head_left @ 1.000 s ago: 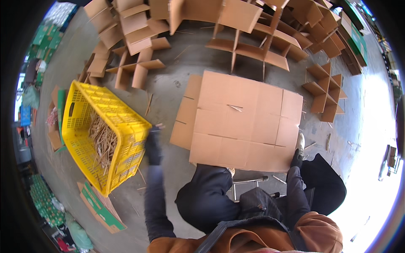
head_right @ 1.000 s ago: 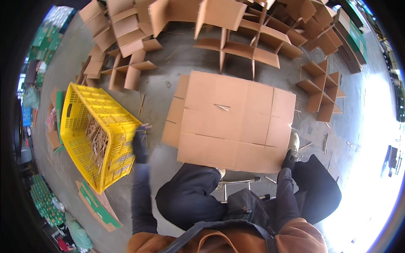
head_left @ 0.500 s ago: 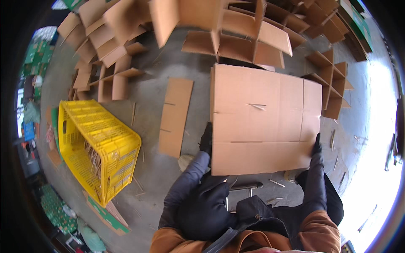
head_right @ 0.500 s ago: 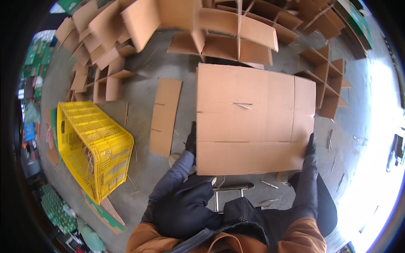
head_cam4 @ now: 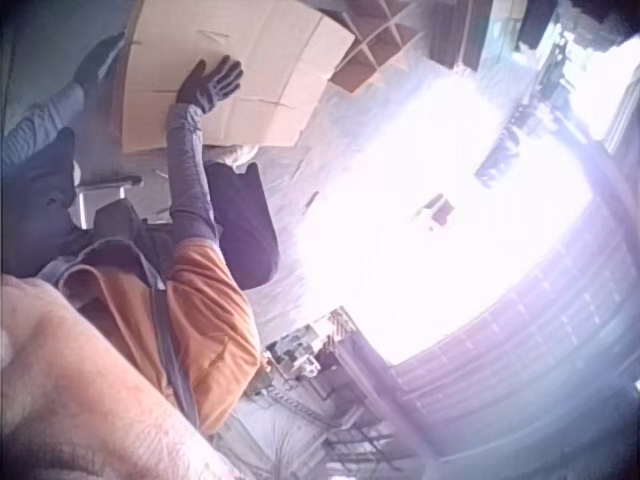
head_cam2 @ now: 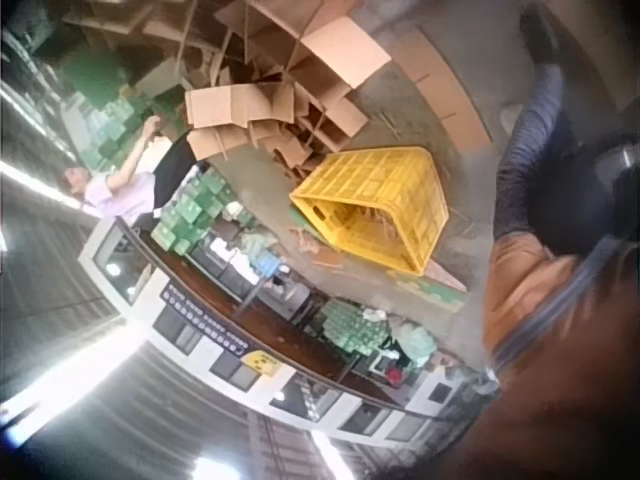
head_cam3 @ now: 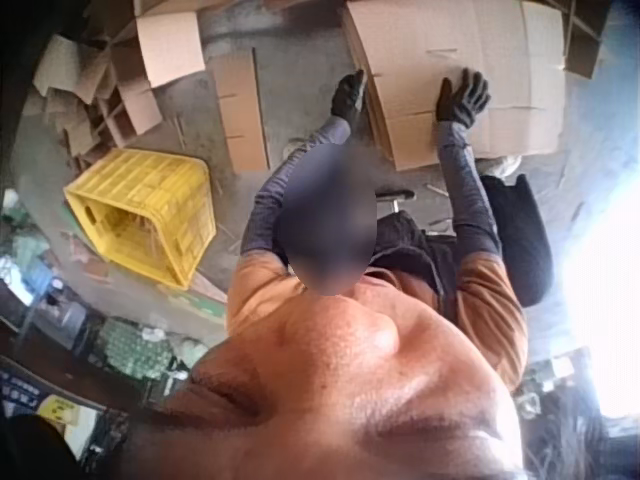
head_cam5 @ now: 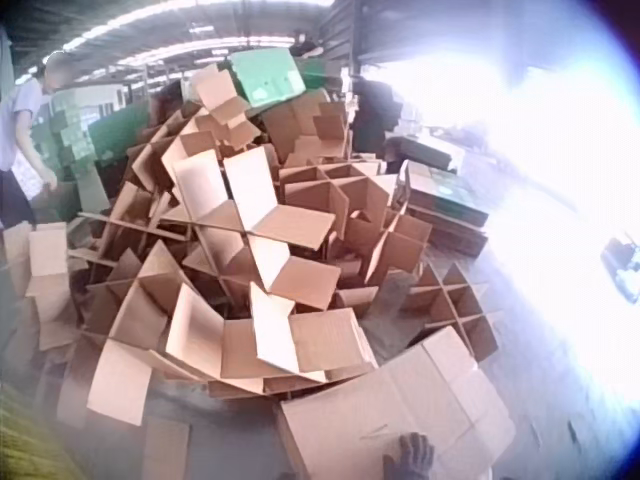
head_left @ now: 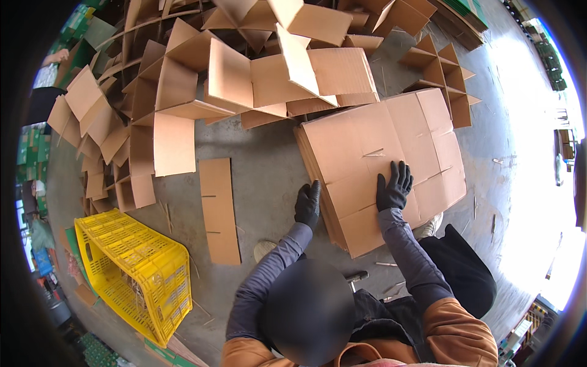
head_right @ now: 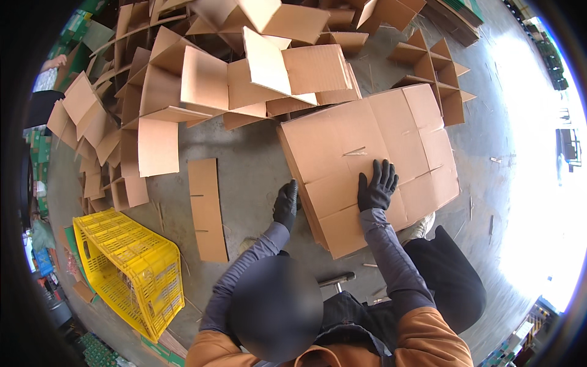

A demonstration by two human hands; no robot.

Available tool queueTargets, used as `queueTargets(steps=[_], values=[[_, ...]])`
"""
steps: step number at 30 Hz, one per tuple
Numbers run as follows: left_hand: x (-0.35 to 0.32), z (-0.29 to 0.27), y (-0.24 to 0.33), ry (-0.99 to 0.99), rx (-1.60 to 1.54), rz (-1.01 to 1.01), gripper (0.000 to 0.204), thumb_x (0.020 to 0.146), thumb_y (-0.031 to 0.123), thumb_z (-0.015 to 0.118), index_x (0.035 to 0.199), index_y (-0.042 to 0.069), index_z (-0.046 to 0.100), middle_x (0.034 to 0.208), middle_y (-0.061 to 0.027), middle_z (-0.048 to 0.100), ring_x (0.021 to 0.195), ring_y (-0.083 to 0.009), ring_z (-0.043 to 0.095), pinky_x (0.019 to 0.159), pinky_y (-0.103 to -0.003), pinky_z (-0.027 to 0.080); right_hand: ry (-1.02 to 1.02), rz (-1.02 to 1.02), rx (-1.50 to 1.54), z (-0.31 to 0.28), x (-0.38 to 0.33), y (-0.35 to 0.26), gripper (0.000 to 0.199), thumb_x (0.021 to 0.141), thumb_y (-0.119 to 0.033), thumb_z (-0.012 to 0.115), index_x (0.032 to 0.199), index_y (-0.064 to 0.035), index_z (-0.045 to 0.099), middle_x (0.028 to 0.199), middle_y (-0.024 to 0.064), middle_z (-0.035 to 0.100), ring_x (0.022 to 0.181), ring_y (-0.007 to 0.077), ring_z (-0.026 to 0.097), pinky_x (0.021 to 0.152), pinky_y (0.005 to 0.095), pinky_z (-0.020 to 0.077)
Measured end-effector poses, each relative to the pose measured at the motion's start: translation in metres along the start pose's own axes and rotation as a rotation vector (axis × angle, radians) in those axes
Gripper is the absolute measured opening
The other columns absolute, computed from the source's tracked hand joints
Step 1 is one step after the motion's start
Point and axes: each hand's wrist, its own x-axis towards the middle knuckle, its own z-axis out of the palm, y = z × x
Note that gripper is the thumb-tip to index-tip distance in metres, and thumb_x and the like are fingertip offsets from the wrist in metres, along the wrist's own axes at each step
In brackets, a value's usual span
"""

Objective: The person assembles cardboard dividers by interlocking notched cardboard pieces and stacking them together by hand.

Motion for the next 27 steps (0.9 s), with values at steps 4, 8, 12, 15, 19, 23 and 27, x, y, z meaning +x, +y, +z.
queueTargets(steps=[4,8,12,15,19,23,27], values=[[0.026,0.011,-0.020,-0.079,0.173,-0.207,0.104,0.067,0.079,0.046,0.132,-0.002,0.034,0.124,-0.0260,0.049,0.116,-0.0363,0.048,0.097,-0.039,0.037,0.004,0.032,0.093,0.008,-0.008,-0.019,0.048,0.085,-0.031,0.056,0.127,-0.0114,0.042,0.137,0.0145,0.038,0.131,0.0316,0.028,0.108,0.0492,0.0167],[0.005,0.032,0.038,0.008,0.248,-0.315,0.090,0.074,0.064,0.056,0.134,0.000,0.033,0.129,-0.0219,0.046,0.119,-0.0313,0.045,0.100,-0.039,0.035,0.032,0.057,0.213,0.010,-0.005,-0.015,0.040,0.085,-0.023,0.054,0.123,-0.0111,0.045,0.136,0.0131,0.039,0.131,0.0301,0.030,0.109,0.0492,0.0171],[-0.041,0.051,0.068,-0.063,0.088,-0.204,0.072,0.082,0.055,0.054,0.126,0.000,0.045,0.124,-0.0159,0.051,0.112,-0.0257,0.049,0.094,-0.037,0.040,0.040,0.048,0.230,0.011,-0.006,0.018,0.040,0.083,-0.019,0.055,0.121,-0.0095,0.046,0.131,0.0132,0.042,0.129,0.0305,0.032,0.108,0.0504,0.0182],[-0.063,0.035,0.074,-0.005,0.053,-0.126,0.069,0.081,0.055,0.055,0.122,0.000,0.047,0.120,-0.0148,0.053,0.107,-0.0247,0.051,0.089,-0.036,0.041,0.048,0.054,0.322,0.005,0.003,-0.002,0.040,0.080,-0.019,0.057,0.118,-0.0101,0.048,0.130,0.0134,0.043,0.128,0.0303,0.032,0.107,0.0513,0.0197],[-0.064,0.057,0.054,0.082,0.018,-0.131,0.066,0.081,0.055,0.055,0.118,0.000,0.050,0.113,-0.0135,0.055,0.101,-0.0234,0.053,0.083,-0.035,0.043,0.047,0.057,0.330,0.007,-0.001,0.019,0.036,0.082,-0.023,0.055,0.115,-0.0091,0.052,0.131,0.0137,0.044,0.129,0.0303,0.032,0.107,0.0507,0.0191],[-0.057,0.047,0.035,0.211,-0.017,-0.152,0.064,0.081,0.056,0.056,0.113,0.001,0.054,0.107,-0.0121,0.058,0.094,-0.0221,0.056,0.077,-0.033,0.046,-0.013,-0.121,0.422,-0.020,0.000,0.029,0.033,0.082,-0.021,0.055,0.113,-0.0091,0.053,0.128,0.0125,0.047,0.125,0.0301,0.038,0.104,0.0448,0.0269],[-0.056,0.040,0.032,0.252,-0.046,-0.169,0.061,0.081,0.056,0.056,0.108,0.001,0.057,0.101,-0.0108,0.060,0.088,-0.0208,0.058,0.071,-0.032,0.048,0.171,-0.263,0.354,-0.024,0.002,0.043,0.033,0.080,-0.019,0.057,0.111,-0.0078,0.053,0.125,0.0133,0.049,0.121,0.0305,0.042,0.099,0.0436,0.0336]])
